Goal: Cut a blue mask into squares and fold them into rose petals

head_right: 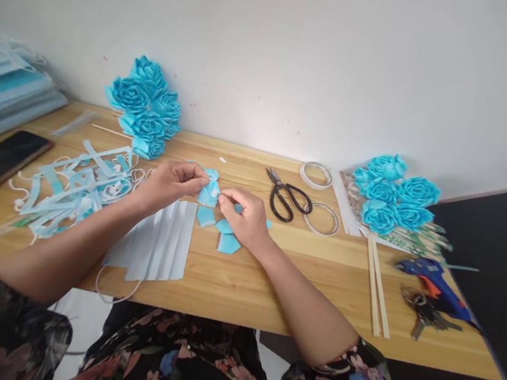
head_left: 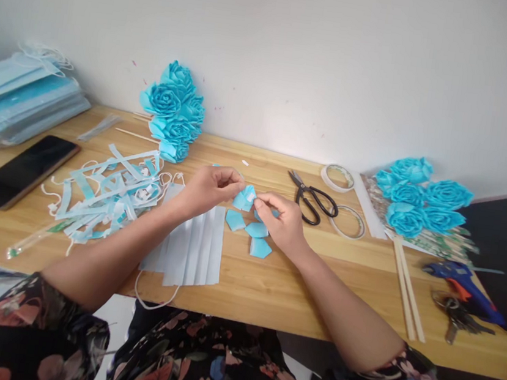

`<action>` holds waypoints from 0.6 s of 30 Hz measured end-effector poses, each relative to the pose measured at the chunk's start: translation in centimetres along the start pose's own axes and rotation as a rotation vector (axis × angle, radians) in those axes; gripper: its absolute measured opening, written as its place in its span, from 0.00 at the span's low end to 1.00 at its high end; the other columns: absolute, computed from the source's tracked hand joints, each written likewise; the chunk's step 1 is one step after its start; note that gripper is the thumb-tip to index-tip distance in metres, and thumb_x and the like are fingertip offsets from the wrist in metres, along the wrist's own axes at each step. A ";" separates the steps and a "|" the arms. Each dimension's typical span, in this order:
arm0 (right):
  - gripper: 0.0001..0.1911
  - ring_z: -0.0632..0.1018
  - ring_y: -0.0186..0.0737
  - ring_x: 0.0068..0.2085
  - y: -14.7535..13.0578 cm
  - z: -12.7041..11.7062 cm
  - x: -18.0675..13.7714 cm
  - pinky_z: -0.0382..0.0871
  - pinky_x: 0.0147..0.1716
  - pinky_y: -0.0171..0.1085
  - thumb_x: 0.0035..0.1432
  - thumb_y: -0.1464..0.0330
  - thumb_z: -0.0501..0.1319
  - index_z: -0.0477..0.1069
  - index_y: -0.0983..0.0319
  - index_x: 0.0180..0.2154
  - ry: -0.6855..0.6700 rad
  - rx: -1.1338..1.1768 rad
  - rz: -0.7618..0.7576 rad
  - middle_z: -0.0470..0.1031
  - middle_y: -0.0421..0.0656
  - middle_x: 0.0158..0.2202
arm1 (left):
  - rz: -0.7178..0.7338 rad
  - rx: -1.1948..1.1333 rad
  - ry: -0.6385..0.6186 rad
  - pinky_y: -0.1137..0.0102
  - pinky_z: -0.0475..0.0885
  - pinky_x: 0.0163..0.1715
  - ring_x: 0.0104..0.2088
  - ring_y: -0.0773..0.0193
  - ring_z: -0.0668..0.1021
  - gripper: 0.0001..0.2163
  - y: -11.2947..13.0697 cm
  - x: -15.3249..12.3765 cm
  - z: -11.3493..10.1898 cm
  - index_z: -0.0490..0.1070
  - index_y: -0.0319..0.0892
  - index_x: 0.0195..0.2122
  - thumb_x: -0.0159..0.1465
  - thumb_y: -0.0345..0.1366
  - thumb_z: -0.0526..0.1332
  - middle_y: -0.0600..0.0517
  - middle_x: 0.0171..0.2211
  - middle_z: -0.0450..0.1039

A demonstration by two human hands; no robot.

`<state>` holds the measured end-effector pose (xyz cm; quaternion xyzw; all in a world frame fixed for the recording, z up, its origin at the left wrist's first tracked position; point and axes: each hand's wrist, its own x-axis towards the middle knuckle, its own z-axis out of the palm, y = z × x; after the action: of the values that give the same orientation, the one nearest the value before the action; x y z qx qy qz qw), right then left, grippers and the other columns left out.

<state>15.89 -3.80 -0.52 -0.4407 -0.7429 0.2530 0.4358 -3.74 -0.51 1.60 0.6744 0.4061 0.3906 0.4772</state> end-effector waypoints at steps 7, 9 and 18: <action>0.09 0.76 0.34 0.28 0.3 0.0 0.2 0.69 0.30 0.33 0.61 0.68 0.59 0.75 0.60 0.29 0.094 -0.028 0.022 0.77 0.38 0.25 | 0.195 0.211 0.248 0.72 0.64 0.28 0.26 0.69 0.70 0.08 0.3 -0.6 0.7 0.72 0.39 0.30 0.63 0.37 0.60 0.53 0.25 0.71; 0.09 0.77 0.35 0.28 0.3 0.1 0.2 0.70 0.30 0.33 0.61 0.68 0.59 0.75 0.60 0.30 0.118 -0.034 0.028 0.78 0.39 0.26 | 0.308 0.335 0.291 0.72 0.64 0.29 0.26 0.69 0.70 0.06 0.4 -0.8 0.9 0.73 0.39 0.30 0.63 0.34 0.61 0.54 0.25 0.72; 0.08 0.78 0.36 0.29 0.1 0.2 0.1 0.71 0.32 0.35 0.60 0.69 0.60 0.77 0.59 0.31 0.140 -0.103 -0.064 0.79 0.40 0.28 | 0.527 0.581 0.212 0.69 0.69 0.36 0.33 0.64 0.76 0.04 -1.0 -0.9 1.8 0.75 0.41 0.34 0.65 0.31 0.61 0.51 0.30 0.76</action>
<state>15.68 -3.65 -0.67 -0.4551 -0.7364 0.1687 0.4714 -2.58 -1.75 0.04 0.8183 0.3597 0.4357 0.1058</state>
